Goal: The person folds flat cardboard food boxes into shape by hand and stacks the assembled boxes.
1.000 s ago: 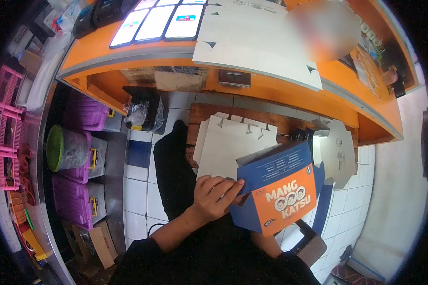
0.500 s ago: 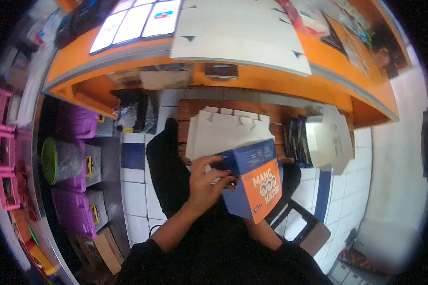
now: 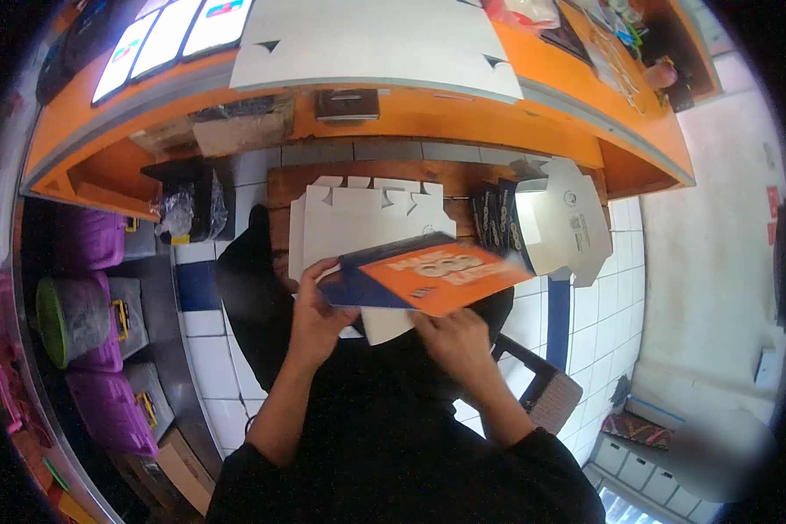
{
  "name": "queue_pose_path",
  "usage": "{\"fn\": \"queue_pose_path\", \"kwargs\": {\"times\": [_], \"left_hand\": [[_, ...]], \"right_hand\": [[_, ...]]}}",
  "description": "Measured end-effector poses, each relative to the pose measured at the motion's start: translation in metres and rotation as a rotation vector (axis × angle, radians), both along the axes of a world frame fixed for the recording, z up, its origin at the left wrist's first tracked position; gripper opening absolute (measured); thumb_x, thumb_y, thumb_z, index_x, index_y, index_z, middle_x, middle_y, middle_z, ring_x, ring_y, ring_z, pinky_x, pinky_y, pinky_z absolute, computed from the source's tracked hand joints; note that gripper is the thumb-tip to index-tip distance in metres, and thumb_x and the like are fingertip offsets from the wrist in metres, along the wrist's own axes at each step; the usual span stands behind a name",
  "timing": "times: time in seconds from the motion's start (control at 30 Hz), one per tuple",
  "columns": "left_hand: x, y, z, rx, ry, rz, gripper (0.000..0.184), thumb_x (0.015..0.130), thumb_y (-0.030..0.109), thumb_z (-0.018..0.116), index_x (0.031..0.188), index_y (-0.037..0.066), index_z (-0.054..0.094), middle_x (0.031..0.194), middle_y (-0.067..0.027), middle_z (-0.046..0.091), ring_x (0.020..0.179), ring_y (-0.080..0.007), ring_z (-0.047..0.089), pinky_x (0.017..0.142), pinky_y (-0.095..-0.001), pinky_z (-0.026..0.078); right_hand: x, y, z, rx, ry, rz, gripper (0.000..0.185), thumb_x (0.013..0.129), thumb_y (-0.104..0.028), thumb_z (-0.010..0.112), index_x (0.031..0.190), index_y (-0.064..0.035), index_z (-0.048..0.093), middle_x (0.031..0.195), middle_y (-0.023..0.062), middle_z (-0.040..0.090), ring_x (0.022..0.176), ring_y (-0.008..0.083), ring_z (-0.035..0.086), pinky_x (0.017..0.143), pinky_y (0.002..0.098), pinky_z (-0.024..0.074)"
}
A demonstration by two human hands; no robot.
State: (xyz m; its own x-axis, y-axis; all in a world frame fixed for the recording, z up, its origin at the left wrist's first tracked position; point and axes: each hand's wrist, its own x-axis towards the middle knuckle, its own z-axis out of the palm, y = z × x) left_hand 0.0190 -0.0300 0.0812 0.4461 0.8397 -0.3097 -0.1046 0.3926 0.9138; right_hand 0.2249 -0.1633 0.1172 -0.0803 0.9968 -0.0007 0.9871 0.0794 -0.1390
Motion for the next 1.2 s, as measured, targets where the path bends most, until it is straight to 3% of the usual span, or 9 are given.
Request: {"fn": "queue_pose_path", "kwargs": {"times": [0.07,0.23,0.37,0.93,1.0,1.03,1.07,1.13,1.2], "left_hand": [[0.009,-0.004,-0.001,0.033,-0.320,-0.120,0.070,0.095,0.022,0.072,0.150,0.006,0.033,0.135,-0.0181,0.057,0.117,-0.0259,0.060,0.099,-0.0385,0.049],[0.010,-0.007,-0.001,0.013,-0.179,-0.193,0.075,0.095,0.036,0.071,0.152,0.005,0.032,0.136,-0.0193,0.056,0.121,-0.0274,0.059,0.101,-0.0414,0.046],[0.007,-0.010,-0.002,-0.034,-0.129,-0.226,0.065,0.099,0.023,0.067,0.151,0.004,0.033,0.132,-0.0195,0.059,0.118,-0.0268,0.061,0.101,-0.0409,0.047],[-0.013,-0.009,-0.021,-0.102,0.019,-0.185,0.049,0.100,0.013,0.062,0.145,0.004,0.043,0.123,-0.0158,0.064,0.111,-0.0229,0.064,0.097,-0.0355,0.050],[-0.016,0.001,-0.049,0.136,0.256,-0.119,0.048,0.098,0.022,0.066,0.140,0.004,0.050,0.120,-0.0173,0.064,0.101,-0.0229,0.064,0.089,-0.0316,0.050],[-0.014,0.008,-0.056,0.190,0.454,-0.049,0.054,0.096,0.026,0.068,0.138,-0.002,0.051,0.126,-0.0228,0.061,0.108,-0.0337,0.063,0.094,-0.0384,0.050],[-0.016,0.015,-0.078,0.188,0.458,-0.049,0.054,0.096,0.026,0.068,0.138,-0.002,0.051,0.126,-0.0228,0.061,0.108,-0.0337,0.063,0.094,-0.0384,0.050],[-0.022,0.025,-0.135,0.645,1.090,0.042,0.064,0.092,0.031,0.069,0.139,-0.007,0.049,0.135,-0.0298,0.053,0.118,-0.0442,0.057,0.099,-0.0474,0.048],[-0.020,0.026,-0.147,0.535,1.140,-0.017,0.068,0.091,0.033,0.069,0.139,-0.010,0.047,0.138,-0.0325,0.049,0.121,-0.0468,0.054,0.101,-0.0503,0.046]], "right_hand": [[0.025,-0.001,0.000,0.234,-0.069,-0.045,0.038,0.081,-0.012,0.065,0.119,-0.0170,0.069,0.098,0.0020,0.071,0.084,0.0189,0.069,0.067,0.0328,0.0562],[0.104,0.009,0.027,0.300,-0.330,-0.404,0.030,0.085,-0.005,0.067,0.114,-0.0106,0.070,0.089,0.0102,0.071,0.076,0.0276,0.070,0.063,0.0405,0.0560],[0.161,0.023,0.012,0.225,-0.352,-0.624,0.027,0.100,-0.024,0.058,0.122,-0.0103,0.065,0.085,0.0171,0.073,0.071,0.0373,0.072,0.065,0.0458,0.0569],[0.165,0.032,-0.013,0.055,-0.047,-0.832,0.043,0.097,-0.026,0.062,0.137,-0.0096,0.057,0.097,0.0175,0.075,0.090,0.0392,0.072,0.078,0.0467,0.0569],[0.147,0.031,-0.018,0.299,-0.138,-0.795,0.044,0.096,-0.024,0.063,0.138,-0.0092,0.056,0.108,0.0189,0.073,0.097,0.0387,0.070,0.080,0.0460,0.0564],[0.135,0.031,-0.021,0.546,-0.230,-0.744,0.046,0.095,-0.021,0.064,0.139,-0.0088,0.056,0.118,0.0203,0.070,0.104,0.0382,0.069,0.083,0.0453,0.0560],[0.121,0.030,-0.027,0.529,-0.151,-0.675,0.049,0.093,-0.020,0.067,0.139,-0.0075,0.055,0.124,0.0201,0.067,0.106,0.0378,0.068,0.085,0.0447,0.0553],[0.080,0.024,-0.055,0.440,-0.035,-0.481,0.058,0.085,-0.019,0.075,0.138,-0.0038,0.055,0.124,0.0182,0.066,0.104,0.0369,0.066,0.090,0.0445,0.0534],[0.027,0.031,-0.080,0.012,0.282,-0.382,0.065,0.084,-0.031,0.078,0.140,-0.0086,0.055,0.130,0.0189,0.063,0.114,0.0382,0.061,0.098,0.0471,0.0488]]}}
